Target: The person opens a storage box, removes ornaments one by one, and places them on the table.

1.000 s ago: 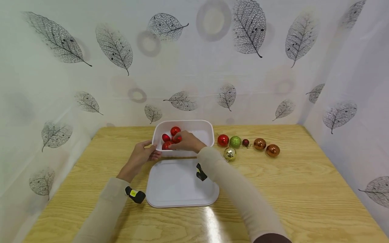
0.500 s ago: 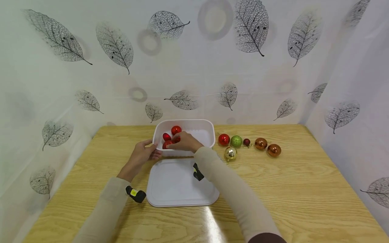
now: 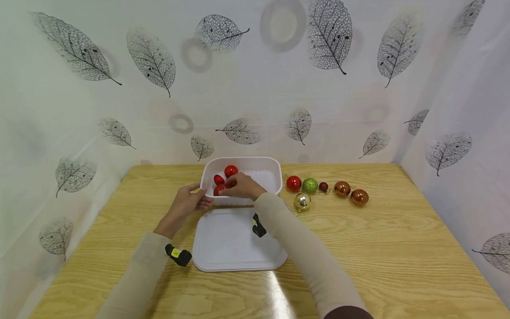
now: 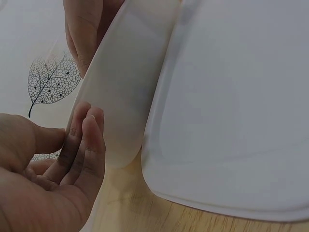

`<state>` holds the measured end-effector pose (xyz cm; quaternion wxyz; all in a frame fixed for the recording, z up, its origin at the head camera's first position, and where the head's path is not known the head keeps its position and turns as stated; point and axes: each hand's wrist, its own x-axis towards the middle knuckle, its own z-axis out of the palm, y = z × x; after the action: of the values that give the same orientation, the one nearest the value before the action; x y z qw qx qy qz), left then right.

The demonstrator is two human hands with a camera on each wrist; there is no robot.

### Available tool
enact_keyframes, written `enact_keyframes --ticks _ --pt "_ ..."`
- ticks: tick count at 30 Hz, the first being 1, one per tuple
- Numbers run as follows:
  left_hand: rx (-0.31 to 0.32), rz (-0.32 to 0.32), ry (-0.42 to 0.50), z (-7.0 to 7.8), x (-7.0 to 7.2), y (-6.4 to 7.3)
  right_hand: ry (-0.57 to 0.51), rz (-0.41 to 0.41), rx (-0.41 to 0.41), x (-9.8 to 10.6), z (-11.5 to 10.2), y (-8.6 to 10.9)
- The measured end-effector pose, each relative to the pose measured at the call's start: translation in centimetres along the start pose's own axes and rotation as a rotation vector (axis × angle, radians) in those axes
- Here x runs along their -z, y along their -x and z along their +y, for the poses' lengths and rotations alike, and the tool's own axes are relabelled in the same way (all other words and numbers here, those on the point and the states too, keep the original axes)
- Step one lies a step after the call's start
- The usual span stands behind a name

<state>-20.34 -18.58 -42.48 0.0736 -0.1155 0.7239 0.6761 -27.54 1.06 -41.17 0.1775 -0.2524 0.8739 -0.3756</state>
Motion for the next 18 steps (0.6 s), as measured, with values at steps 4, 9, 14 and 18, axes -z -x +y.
enact_keyframes --ticks 4,9,14,18 --pt "0.008 0.001 -0.009 0.0 -0.1 0.0 -0.005 0.003 -0.008 0.4 -0.2 0.4" --pt "0.012 0.01 -0.034 0.2 -0.1 0.1 -0.057 -0.007 -0.035 1.1 -0.1 0.6" --pt "0.015 0.015 -0.046 0.3 -0.2 0.1 -0.156 -0.027 -0.108 1.9 -0.3 0.9" --pt "0.025 0.018 -0.037 0.2 -0.1 0.0 -0.165 -0.019 -0.127 2.6 -0.5 1.2"
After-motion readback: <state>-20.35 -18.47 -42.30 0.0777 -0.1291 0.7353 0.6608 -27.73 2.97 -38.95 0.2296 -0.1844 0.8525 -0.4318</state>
